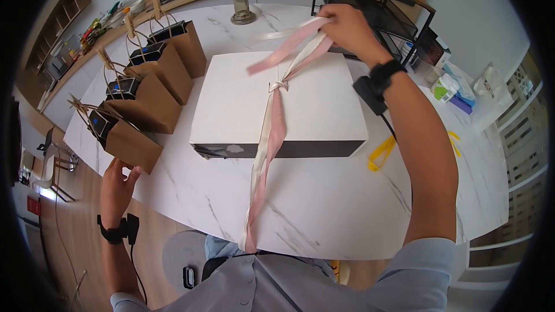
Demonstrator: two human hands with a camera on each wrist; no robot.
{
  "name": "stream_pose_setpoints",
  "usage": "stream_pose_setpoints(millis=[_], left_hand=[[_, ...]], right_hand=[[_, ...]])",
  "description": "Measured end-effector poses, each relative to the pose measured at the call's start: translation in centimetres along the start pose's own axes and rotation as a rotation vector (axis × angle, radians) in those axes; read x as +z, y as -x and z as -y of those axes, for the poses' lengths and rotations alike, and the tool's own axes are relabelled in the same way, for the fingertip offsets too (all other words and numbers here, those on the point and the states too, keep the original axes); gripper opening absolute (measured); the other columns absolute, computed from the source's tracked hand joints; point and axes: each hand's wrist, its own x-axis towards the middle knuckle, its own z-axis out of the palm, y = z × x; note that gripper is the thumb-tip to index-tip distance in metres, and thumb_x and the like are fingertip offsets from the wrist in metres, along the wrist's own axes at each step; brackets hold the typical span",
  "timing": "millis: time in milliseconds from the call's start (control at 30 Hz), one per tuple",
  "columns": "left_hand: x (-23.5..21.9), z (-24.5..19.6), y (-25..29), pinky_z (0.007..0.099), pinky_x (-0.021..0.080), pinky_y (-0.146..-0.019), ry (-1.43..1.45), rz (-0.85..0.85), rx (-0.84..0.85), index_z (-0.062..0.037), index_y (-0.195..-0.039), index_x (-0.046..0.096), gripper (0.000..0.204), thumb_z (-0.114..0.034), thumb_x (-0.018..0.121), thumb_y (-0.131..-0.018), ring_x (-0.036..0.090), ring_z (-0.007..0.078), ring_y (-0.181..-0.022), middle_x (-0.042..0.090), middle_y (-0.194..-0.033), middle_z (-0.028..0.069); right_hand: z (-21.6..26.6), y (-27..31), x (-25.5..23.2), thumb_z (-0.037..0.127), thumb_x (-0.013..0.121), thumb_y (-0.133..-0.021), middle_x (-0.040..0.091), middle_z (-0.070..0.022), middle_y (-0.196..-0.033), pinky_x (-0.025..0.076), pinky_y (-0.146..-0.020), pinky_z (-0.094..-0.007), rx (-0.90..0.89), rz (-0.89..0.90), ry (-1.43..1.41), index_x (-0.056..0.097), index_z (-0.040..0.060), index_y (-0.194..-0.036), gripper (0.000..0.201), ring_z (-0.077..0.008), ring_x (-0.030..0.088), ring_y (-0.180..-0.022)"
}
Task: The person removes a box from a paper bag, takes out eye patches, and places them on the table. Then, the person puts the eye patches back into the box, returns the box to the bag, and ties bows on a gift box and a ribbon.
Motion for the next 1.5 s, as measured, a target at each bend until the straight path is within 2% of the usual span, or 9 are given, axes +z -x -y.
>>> stream_pose_setpoints(millis=[333,400,500,733,1067,1133,1333,1400,1500], left_hand=[[0.8,-0.9,-1.9,0.0424,0.053,-0.075,-0.047,0.062,0.107,0.0027,-0.098,0.068,0.021,-0.018,0.069,-0.093,0.067,0.0378,-0.085,0.07,-0.095,0.0191],[0.1,-0.8,-1.9,0.043,0.052,-0.075,-0.116,0.12,0.063,0.0029,-0.097,0.07,0.022,-0.019,0.069,-0.092,0.067,0.0383,-0.085,0.07,-0.094,0.0196],[-0.7,0.7,-1.7,0.043,0.052,-0.079,-0.279,0.21,-0.098,0.0037,-0.099,0.072,0.029,-0.025,0.07,-0.091,0.066,0.0399,-0.09,0.07,-0.098,0.0204],[0.5,1.2,-2.6,0.0441,0.051,-0.084,-0.19,0.166,0.067,0.0057,-0.099,0.069,0.026,-0.018,0.069,-0.091,0.065,0.0401,-0.098,0.068,-0.104,0.0225],[2.3,2.2,-3.6,0.0459,0.053,-0.077,-0.223,0.05,0.221,0.0039,-0.09,0.068,0.018,-0.014,0.067,-0.09,0.066,0.0404,-0.086,0.068,-0.097,0.0235],[1.2,1.3,-2.8,0.0488,0.05,-0.071,-0.545,0.23,0.113,0.0026,-0.079,0.066,0.027,-0.021,0.065,-0.093,0.064,0.0432,-0.079,0.067,-0.083,0.023],[-0.8,-11.1,-1.4,0.0434,0.051,-0.063,-0.076,0.117,0.377,0.0017,-0.082,0.063,0.023,-0.018,0.073,-0.088,0.065,0.0388,-0.071,0.065,-0.076,0.0184],[0.2,-14.1,-2.7,0.0426,0.051,-0.061,-0.003,0.053,0.449,0.0011,-0.082,0.061,0.033,-0.029,0.074,-0.089,0.066,0.0375,-0.067,0.065,-0.075,0.0173],[2.7,-19.0,-6.1,0.0404,0.052,-0.06,-0.176,0.012,0.54,0.0018,-0.081,0.06,0.056,-0.053,0.068,-0.09,0.066,0.0346,-0.063,0.065,-0.071,0.0185]], right_hand=[[-9.8,9.8,-9.6,0.017,0.061,-0.091,0.069,-0.0119,-0.082,0.056,-0.05,-0.0312,0.566,-0.189,0.203,0.057,-0.0034,-0.123,0.038,-0.0193,0.069,-0.062],[-9.7,11.8,-10.0,0.02,0.066,-0.091,0.07,-0.0167,-0.092,0.058,-0.059,-0.0367,0.496,-0.265,0.37,0.044,-0.0035,-0.136,0.054,-0.0246,0.072,-0.069],[-7.2,15.1,-9.3,0.016,0.064,-0.095,0.056,-0.0253,-0.133,0.046,-0.103,-0.0412,-0.074,-0.468,0.852,0.041,0.0006,-0.143,0.056,-0.0367,0.06,-0.119],[6.9,20.7,-2.0,0.024,0.079,-0.083,0.024,-0.0191,-0.163,0.037,-0.116,-0.0434,-0.008,0.365,0.439,0.033,0.0157,-0.155,0.086,-0.0397,0.038,-0.142],[4.7,17.3,2.9,0.021,0.074,-0.088,0.026,-0.0264,-0.159,0.054,-0.092,-0.0421,-0.149,0.282,0.492,0.036,0.0004,-0.15,0.075,-0.0435,0.061,-0.113],[5.0,16.4,3.7,0.021,0.074,-0.088,0.027,-0.027,-0.158,0.055,-0.09,-0.0417,-0.146,0.256,0.495,0.037,-0.0011,-0.148,0.073,-0.0433,0.064,-0.108],[6.9,13.0,2.3,0.026,0.066,-0.095,0.037,-0.022,-0.155,0.049,-0.097,-0.0445,-0.085,0.34,0.559,0.041,0.0039,-0.149,0.064,-0.0393,0.061,-0.113],[8.3,9.5,0.5,0.033,0.064,-0.095,0.056,-0.0221,-0.135,0.052,-0.089,-0.0474,-0.073,0.462,0.825,0.057,0.0011,-0.132,0.049,-0.038,0.063,-0.105],[5.2,5.5,2.8,0.026,0.065,-0.094,0.067,-0.0181,-0.115,0.05,-0.09,-0.0465,-0.486,0.14,0.62,0.066,0.0013,-0.115,0.032,-0.0349,0.061,-0.109]])
